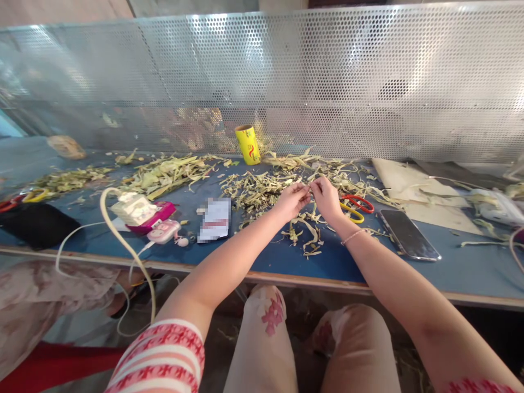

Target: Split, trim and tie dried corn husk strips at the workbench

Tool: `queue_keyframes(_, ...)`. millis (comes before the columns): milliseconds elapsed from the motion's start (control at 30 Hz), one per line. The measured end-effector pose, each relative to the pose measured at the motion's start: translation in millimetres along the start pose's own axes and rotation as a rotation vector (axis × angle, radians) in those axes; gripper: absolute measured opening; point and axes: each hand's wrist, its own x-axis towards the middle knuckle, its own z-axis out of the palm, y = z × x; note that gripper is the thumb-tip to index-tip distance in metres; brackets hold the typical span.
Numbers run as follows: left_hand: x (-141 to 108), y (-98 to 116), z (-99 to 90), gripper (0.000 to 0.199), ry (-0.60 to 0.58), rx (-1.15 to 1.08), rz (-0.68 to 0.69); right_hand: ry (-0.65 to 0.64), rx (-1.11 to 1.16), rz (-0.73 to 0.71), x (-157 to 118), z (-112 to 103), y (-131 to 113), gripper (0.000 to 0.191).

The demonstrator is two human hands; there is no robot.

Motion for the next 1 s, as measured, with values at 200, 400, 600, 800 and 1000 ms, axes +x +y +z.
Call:
queue_keyframes(200,-1.5,-0.8,1.1,0.018,0.002,-0.026,-0.007,0.009,0.032,0.019,-1.2,0.9,1.7,0.017)
queue_keyframes(400,-2.8,1.7,0.6,0.026,-0.008,0.076,-0.006,0.030,0.113,0.062,-0.3,0.4,2.3,0.019)
queue_keyframes(600,-4.0,4.4,0.5,0.029,0.022,0.191,-0.006,0.009,0.181,0.083,0.4,0.5,4.8,0.024)
queue_keyframes(800,-2.0,6.4,-2.5,0.018,-0.017,0.235,-0.047,0.001,0.189,0.083,0.1,-0.1,3.4,0.026)
queue_keyframes(1000,1.1,5.9,-2.6,0.015,-0.010,0.217,0.000,-0.010,0.207,0.082,-0.1,-1.5,0.8,0.023)
